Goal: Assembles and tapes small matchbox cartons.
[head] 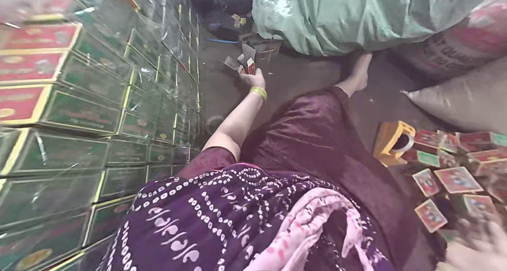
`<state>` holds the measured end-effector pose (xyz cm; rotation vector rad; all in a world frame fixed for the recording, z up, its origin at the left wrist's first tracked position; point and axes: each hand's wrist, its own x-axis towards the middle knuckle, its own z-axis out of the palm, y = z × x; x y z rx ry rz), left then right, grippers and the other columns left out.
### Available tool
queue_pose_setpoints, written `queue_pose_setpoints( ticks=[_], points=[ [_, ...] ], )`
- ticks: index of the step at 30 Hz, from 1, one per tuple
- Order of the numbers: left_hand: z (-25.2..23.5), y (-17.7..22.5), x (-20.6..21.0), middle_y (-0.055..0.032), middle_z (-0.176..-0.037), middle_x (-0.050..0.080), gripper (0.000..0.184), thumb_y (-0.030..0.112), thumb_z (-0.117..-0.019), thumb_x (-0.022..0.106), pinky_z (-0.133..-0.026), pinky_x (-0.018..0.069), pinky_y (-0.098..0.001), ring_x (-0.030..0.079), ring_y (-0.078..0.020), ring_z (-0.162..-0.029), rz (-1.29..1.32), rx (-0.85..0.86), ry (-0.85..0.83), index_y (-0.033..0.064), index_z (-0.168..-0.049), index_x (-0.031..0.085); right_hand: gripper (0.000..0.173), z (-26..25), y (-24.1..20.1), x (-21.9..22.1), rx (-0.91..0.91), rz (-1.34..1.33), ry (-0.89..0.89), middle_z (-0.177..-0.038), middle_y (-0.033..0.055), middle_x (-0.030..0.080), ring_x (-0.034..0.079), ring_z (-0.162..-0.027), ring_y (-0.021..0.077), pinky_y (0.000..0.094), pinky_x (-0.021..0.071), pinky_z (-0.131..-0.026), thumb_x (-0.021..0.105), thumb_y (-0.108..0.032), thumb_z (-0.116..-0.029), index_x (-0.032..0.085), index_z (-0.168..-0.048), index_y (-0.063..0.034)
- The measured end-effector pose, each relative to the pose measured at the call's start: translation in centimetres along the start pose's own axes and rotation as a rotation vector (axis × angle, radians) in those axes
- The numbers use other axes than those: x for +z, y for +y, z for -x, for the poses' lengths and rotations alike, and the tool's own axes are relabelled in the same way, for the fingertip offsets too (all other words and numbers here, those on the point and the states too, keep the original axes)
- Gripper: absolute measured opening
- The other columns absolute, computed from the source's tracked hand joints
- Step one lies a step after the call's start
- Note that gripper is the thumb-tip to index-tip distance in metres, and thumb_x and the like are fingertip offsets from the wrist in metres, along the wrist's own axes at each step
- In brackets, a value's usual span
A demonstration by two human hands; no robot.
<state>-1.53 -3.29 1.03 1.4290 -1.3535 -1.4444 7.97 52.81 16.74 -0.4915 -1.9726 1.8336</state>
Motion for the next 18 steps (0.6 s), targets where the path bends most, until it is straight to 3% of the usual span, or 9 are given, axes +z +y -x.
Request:
queue_pose_setpoints(
  ticks=[2, 4, 6, 8, 11, 12, 14, 16, 18],
  points=[
    [-3.8, 0.2, -0.1, -0.0232, -0.138, 0.056, 0.086, 0.041, -0.0827, 0.08, -0.104, 0.0491, -0.0427, 0.054, -0.0315, -0.13, -0.089, -0.183, 0.25, 0.0003, -0.148, 0.04, 0.022, -0.6, 3.4, -2.1, 0.053, -0.016, -0.024, -0.096, 0.0006, 0.064, 0.068, -0.074, 0.0065, 0.0225, 0.0594, -0.066, 0.049, -0.009, -0.1069, 0.047, -0.128, -0.0038],
    [-6.7, 0.0, -0.7, -0.0229, -0.135, 0.057, 0.092, 0.053, -0.0786, 0.081, -0.102, 0.0509, -0.0464, 0.056, -0.0328, -0.127, -0.097, -0.256, 0.334, 0.0015, -0.146, 0.045, 0.02, -0.5, 4.9, -3.6, 0.124, -0.017, -0.005, -0.092, -0.0017, 0.064, 0.067, -0.072, 0.0063, 0.0233, 0.0589, -0.065, 0.052, -0.01, -0.1063, 0.049, -0.126, -0.0072],
    [-9.6, -1.7, -1.2, -0.0236, -0.135, 0.058, 0.082, 0.044, -0.0841, 0.08, -0.101, 0.0519, -0.048, 0.058, -0.0336, -0.124, -0.078, -0.208, 0.244, -0.0002, -0.145, 0.048, 0.013, -0.4, 5.5, -5.0, 0.123, 0.02, 0.007, -0.085, -0.0034, 0.066, 0.067, -0.068, 0.0066, 0.0238, 0.0601, -0.063, 0.055, -0.009, -0.1046, 0.052, -0.117, -0.0088],
    [-10.7, -3.1, -2.2, -0.0209, -0.14, 0.056, 0.074, 0.03, -0.0918, 0.073, -0.102, 0.053, -0.0463, 0.06, -0.0305, -0.124, -0.128, -0.029, 0.091, 0.0029, -0.152, 0.04, 0.023, 0.5, 5.5, -6.4, 0.098, 0.098, 0.024, -0.09, -0.0018, 0.064, 0.065, -0.072, 0.0069, 0.0248, 0.0594, -0.066, 0.059, -0.006, -0.1009, 0.052, -0.123, -0.0043],
    [-7.6, -2.3, -3.8, -0.0204, -0.144, 0.054, 0.057, 0.036, -0.1076, 0.042, -0.107, 0.0481, -0.0449, 0.057, -0.0277, -0.129, -0.273, 0.161, -0.03, 0.0, -0.152, 0.04, 0.038, 1.2, 5.3, -8.9, 0.162, 0.342, 0.098, -0.096, 0.0039, 0.064, 0.065, -0.072, 0.0077, 0.0267, 0.0598, -0.066, 0.067, -0.01, -0.0955, 0.054, -0.129, 0.0017],
    [-6.2, -1.9, -4.2, -0.0188, -0.138, 0.06, 0.054, 0.035, -0.1061, 0.045, -0.106, 0.0496, -0.0402, 0.061, -0.024, -0.125, -0.332, 0.275, -0.036, -0.0022, -0.145, 0.048, 0.04, 1.2, 5.6, -10.0, 0.208, 0.455, 0.095, -0.1, 0.0077, 0.064, 0.066, -0.074, 0.0096, 0.0285, 0.0598, -0.067, 0.067, -0.012, -0.0957, 0.053, -0.131, 0.0029],
    [-2.3, -1.6, -5.4, -0.0161, -0.126, 0.065, 0.043, 0.024, -0.1071, 0.045, -0.101, 0.0545, -0.0311, 0.066, -0.0152, -0.114, -0.169, 0.499, -0.17, -0.0078, -0.135, 0.052, 0.04, 0.8, 6.8, -13.1, 0.299, 0.756, 0.05, -0.11, 0.0155, 0.069, 0.07, -0.084, 0.0178, 0.0368, 0.0611, -0.075, 0.068, -0.017, -0.0957, 0.059, -0.13, 0.0013],
    [2.4, -0.5, -6.7, -0.017, -0.131, 0.061, 0.047, 0.023, -0.106, 0.049, -0.106, 0.0494, -0.029, 0.062, -0.0134, -0.12, -0.031, 0.549, -0.31, -0.0104, -0.14, 0.046, 0.037, 0.6, 8.0, -15.9, 0.41, 1.086, -0.051, -0.119, 0.0219, 0.069, 0.069, -0.106, 0.033, 0.0537, 0.055, -0.092, 0.066, -0.02, -0.0965, 0.064, -0.129, -0.0015],
    [6.5, 0.4, -7.6, -0.0161, -0.135, 0.059, 0.046, 0.019, -0.1064, 0.048, -0.109, 0.0466, -0.0332, 0.059, -0.0158, -0.124, 0.091, 0.588, -0.484, -0.0094, -0.142, 0.042, 0.037, 0.7, 9.7, -17.9, 0.505, 1.303, -0.179, -0.125, 0.0284, 0.066, 0.061, -0.12, 0.0467, 0.068, 0.0444, -0.1, 0.066, -0.016, -0.0955, 0.065, -0.13, -0.0019]
  ],
)
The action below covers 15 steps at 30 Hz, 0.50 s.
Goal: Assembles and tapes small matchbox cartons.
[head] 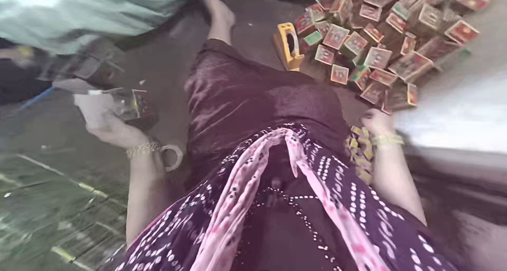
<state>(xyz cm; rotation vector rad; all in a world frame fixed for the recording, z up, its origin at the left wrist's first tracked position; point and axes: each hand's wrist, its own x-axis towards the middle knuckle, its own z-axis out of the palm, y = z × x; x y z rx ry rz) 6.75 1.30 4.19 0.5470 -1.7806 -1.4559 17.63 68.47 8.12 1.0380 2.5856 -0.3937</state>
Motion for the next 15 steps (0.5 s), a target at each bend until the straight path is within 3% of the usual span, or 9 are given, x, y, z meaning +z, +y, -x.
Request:
queue_pose_setpoints(
  ticks=[2, 5, 6, 8, 9, 11, 12, 14, 15],
  points=[
    [2.3, 2.1, 1.6, -0.0142, -0.136, 0.06, 0.045, 0.019, -0.108, 0.049, -0.11, 0.049, -0.0397, 0.06, -0.0201, -0.126, 0.226, -0.026, -0.137, -0.0062, -0.145, 0.039, 0.037, -0.6, 1.7, 2.0, 0.015, 0.101, -0.09, -0.125, 0.0298, 0.065, 0.06, -0.119, 0.0501, 0.0726, 0.0438, -0.098, 0.068, -0.013, -0.0921, 0.067, -0.128, -0.0047],
    [6.1, 4.9, 4.7, -0.0124, -0.121, 0.067, 0.037, 0.02, -0.1071, 0.048, -0.098, 0.0564, -0.0495, 0.068, -0.0261, -0.111, 0.516, -0.185, -0.422, 0.0016, -0.139, 0.047, 0.034, -1.7, 4.3, 5.5, -0.012, 0.166, -0.163, -0.122, 0.0281, 0.067, 0.063, -0.115, 0.048, 0.0702, 0.0469, -0.096, 0.07, -0.022, -0.0944, 0.068, -0.124, -0.0055],
    [7.7, 6.4, 5.7, -0.0102, -0.12, 0.068, 0.038, 0.024, -0.1072, 0.05, -0.095, 0.0582, -0.0486, 0.069, -0.0247, -0.109, 0.526, -0.283, -0.538, 0.0053, -0.14, 0.048, 0.037, -1.6, 4.4, 6.1, 0.004, 0.18, -0.206, -0.125, 0.0283, 0.065, 0.061, -0.119, 0.0479, 0.0693, 0.0454, -0.099, 0.069, -0.026, -0.0957, 0.067, -0.126, -0.0049],
    [11.1, 9.4, 7.7, -0.0092, -0.121, 0.067, 0.041, 0.027, -0.1057, 0.053, -0.094, 0.0587, -0.0476, 0.068, -0.0231, -0.108, 0.484, -0.431, -0.759, 0.0066, -0.141, 0.049, 0.04, -1.7, 4.4, 7.1, 0.004, 0.245, -0.28, -0.12, 0.0257, 0.068, 0.063, -0.116, 0.0459, 0.0695, 0.0467, -0.096, 0.072, -0.037, -0.0918, 0.072, -0.117, -0.0062],
    [12.8, 10.8, 8.7, -0.0066, -0.116, 0.069, 0.037, 0.027, -0.105, 0.054, -0.089, 0.0602, -0.0437, 0.069, -0.0195, -0.102, 0.426, -0.482, -0.869, 0.0073, -0.136, 0.054, 0.038, -1.6, 4.3, 7.4, -0.004, 0.28, -0.32, -0.118, 0.0262, 0.069, 0.063, -0.114, 0.0462, 0.0699, 0.0471, -0.094, 0.07, -0.036, -0.0928, 0.072, -0.112, -0.0034],
    [15.9, 13.0, 10.3, -0.0074, -0.111, 0.071, 0.037, 0.031, -0.1049, 0.055, -0.083, 0.0615, -0.0404, 0.07, -0.0185, -0.095, 0.315, -0.633, -1.094, 0.0081, -0.135, 0.057, 0.038, -0.4, 3.6, 7.1, 0.021, 0.281, -0.377, -0.127, 0.0296, 0.064, 0.059, -0.122, 0.0485, 0.0706, 0.0432, -0.1, 0.066, -0.03, -0.0978, 0.07, -0.119, 0.0013],
    [17.4, 13.4, 11.2, -0.0079, -0.11, 0.072, 0.039, 0.036, -0.1053, 0.054, -0.08, 0.0619, -0.0402, 0.071, -0.0191, -0.093, 0.279, -0.707, -1.186, 0.0098, -0.134, 0.059, 0.038, 0.0, 3.7, 7.2, 0.012, 0.299, -0.372, -0.129, 0.0293, 0.064, 0.058, -0.124, 0.049, 0.0714, 0.0429, -0.1, 0.065, -0.031, -0.0976, 0.07, -0.121, -0.0002],
    [19.3, 12.7, 12.4, -0.0063, -0.114, 0.071, 0.055, 0.056, -0.1056, 0.04, -0.085, 0.061, -0.0405, 0.071, -0.0186, -0.1, 0.357, -0.792, -1.408, 0.014, -0.136, 0.057, 0.041, 0.1, 4.0, 7.7, -0.018, 0.344, -0.341, -0.13, 0.0294, 0.063, 0.057, -0.125, 0.0505, 0.0735, 0.0436, -0.098, 0.065, -0.035, -0.0965, 0.069, -0.123, -0.0035],
    [19.8, 12.3, 12.6, -0.0046, -0.114, 0.071, 0.069, 0.071, -0.0991, 0.037, -0.087, 0.0603, -0.0398, 0.07, -0.0175, -0.102, 0.412, -0.819, -1.496, 0.0161, -0.137, 0.056, 0.043, 0.2, 4.1, 7.8, -0.041, 0.36, -0.333, -0.13, 0.0303, 0.063, 0.058, -0.124, 0.0513, 0.0742, 0.044, -0.097, 0.066, -0.036, -0.0961, 0.069, -0.124, -0.0042]
  ],
)
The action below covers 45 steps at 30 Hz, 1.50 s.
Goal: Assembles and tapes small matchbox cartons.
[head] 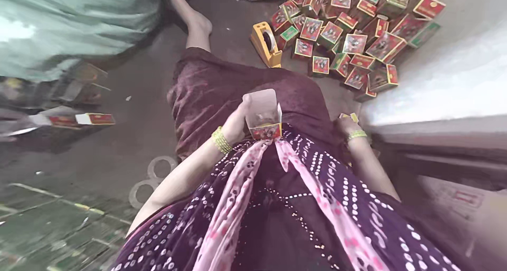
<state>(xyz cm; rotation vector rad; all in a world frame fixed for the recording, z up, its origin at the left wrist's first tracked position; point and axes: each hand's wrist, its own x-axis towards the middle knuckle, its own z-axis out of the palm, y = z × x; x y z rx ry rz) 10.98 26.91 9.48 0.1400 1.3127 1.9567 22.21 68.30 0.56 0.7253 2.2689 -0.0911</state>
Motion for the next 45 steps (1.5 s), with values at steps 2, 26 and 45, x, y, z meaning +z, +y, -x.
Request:
queue_pose_setpoints(
  ticks=[2, 26, 45],
  points=[
    [-0.2, -1.0, -0.3, 0.0014, -0.109, 0.071, 0.082, 0.084, -0.0834, 0.051, -0.087, 0.0592, -0.035, 0.069, -0.0115, -0.1, -0.007, 0.019, -0.173, 0.0179, -0.131, 0.056, 0.046, 0.3, 0.2, 0.2, -0.031, -0.024, 0.003, -0.129, 0.0313, 0.063, 0.057, -0.124, 0.0524, 0.0749, 0.0424, -0.098, 0.064, -0.039, -0.0971, 0.067, -0.126, -0.0038],
    [-3.0, -2.3, -3.5, -0.0099, -0.122, 0.07, 0.079, 0.009, -0.0742, 0.087, -0.1, 0.0572, -0.0348, 0.068, -0.0124, -0.111, -0.493, 0.291, -0.246, -0.0026, -0.141, 0.047, 0.02, 15.1, -18.4, -10.3, -1.598, -0.176, 0.872, -0.105, 0.0102, 0.072, 0.067, -0.108, 0.0253, 0.0419, 0.0547, -0.099, 0.059, -0.003, -0.1001, 0.077, -0.108, -0.0081],
    [-3.5, -2.5, -4.1, -0.014, -0.115, 0.07, 0.077, 0.014, -0.0737, 0.086, -0.095, 0.0566, -0.0388, 0.069, -0.0162, -0.105, -0.843, 0.262, -0.205, -0.0015, -0.139, 0.048, 0.022, 14.2, -19.8, -9.1, -1.549, 0.059, 0.898, -0.107, 0.0113, 0.073, 0.067, -0.11, 0.0293, 0.047, 0.0542, -0.092, 0.053, 0.0, -0.1005, 0.074, -0.106, -0.0055]
  ],
)
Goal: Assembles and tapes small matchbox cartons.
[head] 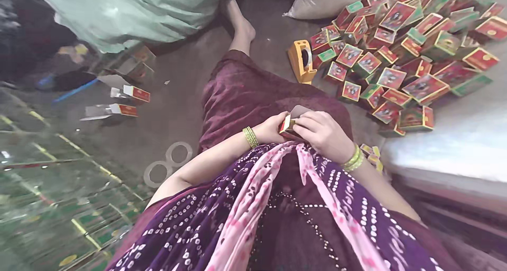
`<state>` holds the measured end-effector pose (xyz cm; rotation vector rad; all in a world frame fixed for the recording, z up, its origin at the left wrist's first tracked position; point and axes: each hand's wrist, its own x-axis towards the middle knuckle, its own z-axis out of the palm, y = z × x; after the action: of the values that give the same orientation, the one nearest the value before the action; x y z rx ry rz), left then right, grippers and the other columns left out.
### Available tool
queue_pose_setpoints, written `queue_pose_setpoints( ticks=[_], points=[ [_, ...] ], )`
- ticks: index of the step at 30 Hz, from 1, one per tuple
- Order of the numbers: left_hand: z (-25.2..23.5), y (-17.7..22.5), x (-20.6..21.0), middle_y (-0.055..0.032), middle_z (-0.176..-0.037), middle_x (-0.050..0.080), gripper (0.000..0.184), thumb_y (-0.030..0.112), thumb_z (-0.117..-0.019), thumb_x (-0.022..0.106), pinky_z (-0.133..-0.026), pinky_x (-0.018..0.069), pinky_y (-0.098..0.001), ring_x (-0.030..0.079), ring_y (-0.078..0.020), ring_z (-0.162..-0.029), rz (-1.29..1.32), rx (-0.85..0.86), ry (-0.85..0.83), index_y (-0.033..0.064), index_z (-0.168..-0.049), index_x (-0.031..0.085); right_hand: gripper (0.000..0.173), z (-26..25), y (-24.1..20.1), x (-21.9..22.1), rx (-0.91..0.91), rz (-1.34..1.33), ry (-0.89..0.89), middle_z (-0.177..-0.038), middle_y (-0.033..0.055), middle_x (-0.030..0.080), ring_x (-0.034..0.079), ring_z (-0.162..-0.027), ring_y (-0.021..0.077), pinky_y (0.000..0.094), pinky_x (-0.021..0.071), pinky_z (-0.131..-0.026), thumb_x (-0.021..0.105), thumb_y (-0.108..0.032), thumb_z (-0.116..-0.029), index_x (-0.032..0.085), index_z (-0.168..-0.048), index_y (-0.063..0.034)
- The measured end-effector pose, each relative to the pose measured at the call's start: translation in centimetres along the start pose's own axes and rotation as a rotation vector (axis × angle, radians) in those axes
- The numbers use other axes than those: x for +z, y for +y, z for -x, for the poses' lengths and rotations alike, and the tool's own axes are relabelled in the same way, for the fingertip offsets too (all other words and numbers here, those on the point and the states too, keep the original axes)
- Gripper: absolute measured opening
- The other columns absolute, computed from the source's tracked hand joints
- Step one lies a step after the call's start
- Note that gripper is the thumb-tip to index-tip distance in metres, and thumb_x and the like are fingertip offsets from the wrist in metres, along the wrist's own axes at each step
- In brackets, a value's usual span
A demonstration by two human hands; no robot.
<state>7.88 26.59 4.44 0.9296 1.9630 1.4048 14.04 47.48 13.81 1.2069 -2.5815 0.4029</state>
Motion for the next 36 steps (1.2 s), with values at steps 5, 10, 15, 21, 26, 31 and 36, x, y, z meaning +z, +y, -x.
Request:
queue_pose_setpoints(
  ticks=[5, 10, 15, 21, 26, 31, 36],
  points=[
    [0.0, -0.5, 0.1, -0.0105, -0.112, 0.072, 0.075, 0.013, -0.0693, 0.088, -0.092, 0.0592, -0.0363, 0.07, -0.0123, -0.101, 0.182, 0.026, 0.09, -0.0004, -0.134, 0.053, 0.021, 0.9, 0.4, -0.9, 0.083, -0.174, -0.117, -0.12, 0.0073, 0.072, 0.063, -0.12, 0.0262, 0.0476, 0.0524, -0.1, 0.055, -0.01, -0.1003, 0.075, -0.105, -0.012],
    [-0.2, -1.0, 0.7, -0.0146, -0.121, 0.067, 0.087, 0.021, -0.0799, 0.087, -0.097, 0.0575, -0.0363, 0.068, -0.0139, -0.109, 0.151, 0.168, 0.126, -0.0023, -0.146, 0.035, 0.028, 1.9, 0.5, -0.5, 0.15, -0.188, -0.111, -0.115, 0.0056, 0.073, 0.062, -0.118, 0.0252, 0.0479, 0.0478, -0.099, 0.05, -0.025, -0.0994, 0.073, -0.094, -0.0098],
    [0.6, 1.0, 0.5, -0.0231, -0.13, 0.061, 0.084, 0.039, -0.0891, 0.077, -0.092, 0.0577, -0.0448, 0.069, -0.0254, -0.106, -0.167, 0.166, 0.204, 0.0, -0.152, 0.037, 0.029, 2.4, 1.6, 0.5, 0.273, -0.334, 0.042, -0.103, 0.0004, 0.076, 0.062, -0.117, 0.0204, 0.048, 0.0419, -0.106, 0.058, -0.032, -0.1025, 0.077, -0.092, -0.0129],
    [0.5, -0.4, 0.8, -0.0176, -0.123, 0.06, 0.047, 0.021, -0.0826, 0.086, -0.091, 0.0597, -0.0361, 0.064, -0.0195, -0.11, 0.01, 0.49, 0.415, 0.0054, -0.12, 0.063, 0.034, 1.5, 0.9, 2.5, 0.811, -1.09, 0.63, -0.108, -0.0017, 0.063, 0.064, -0.097, 0.0096, 0.0302, 0.058, -0.087, 0.069, -0.007, -0.0926, 0.055, -0.123, -0.0123],
    [0.5, -0.9, 0.9, -0.017, -0.118, 0.061, 0.044, 0.022, -0.0828, 0.086, -0.091, 0.0584, -0.0328, 0.064, -0.0171, -0.108, 0.042, 0.55, 0.358, 0.0025, -0.114, 0.063, 0.049, 0.0, 0.1, 3.2, 0.993, -1.627, 0.35, -0.113, 0.0152, 0.071, 0.072, -0.102, 0.0232, 0.0412, 0.0604, -0.092, 0.067, -0.005, -0.0949, 0.045, -0.139, -0.0035],
    [0.7, -0.7, 1.0, -0.012, -0.112, 0.068, 0.058, 0.018, -0.081, 0.087, -0.089, 0.061, -0.0368, 0.069, -0.0157, -0.1, 0.193, 0.451, 0.352, -0.0009, -0.125, 0.054, 0.045, 0.5, 0.9, 3.5, 0.819, -1.079, 0.393, -0.11, 0.008, 0.073, 0.073, -0.097, 0.0162, 0.0341, 0.0634, -0.086, 0.081, -0.004, -0.0837, 0.063, -0.125, 0.0002],
    [0.5, -0.7, 1.1, -0.0111, -0.109, 0.068, 0.082, 0.013, -0.0773, 0.088, -0.089, 0.0614, -0.0399, 0.071, -0.0172, -0.098, 0.304, 0.404, 0.395, 0.0025, -0.138, 0.033, 0.02, 0.9, 1.0, 2.3, 0.432, -0.836, 0.328, -0.114, 0.0095, 0.072, 0.068, -0.109, 0.0171, 0.033, 0.0597, -0.091, 0.072, -0.023, -0.0965, 0.08, -0.097, -0.0051]
  ],
)
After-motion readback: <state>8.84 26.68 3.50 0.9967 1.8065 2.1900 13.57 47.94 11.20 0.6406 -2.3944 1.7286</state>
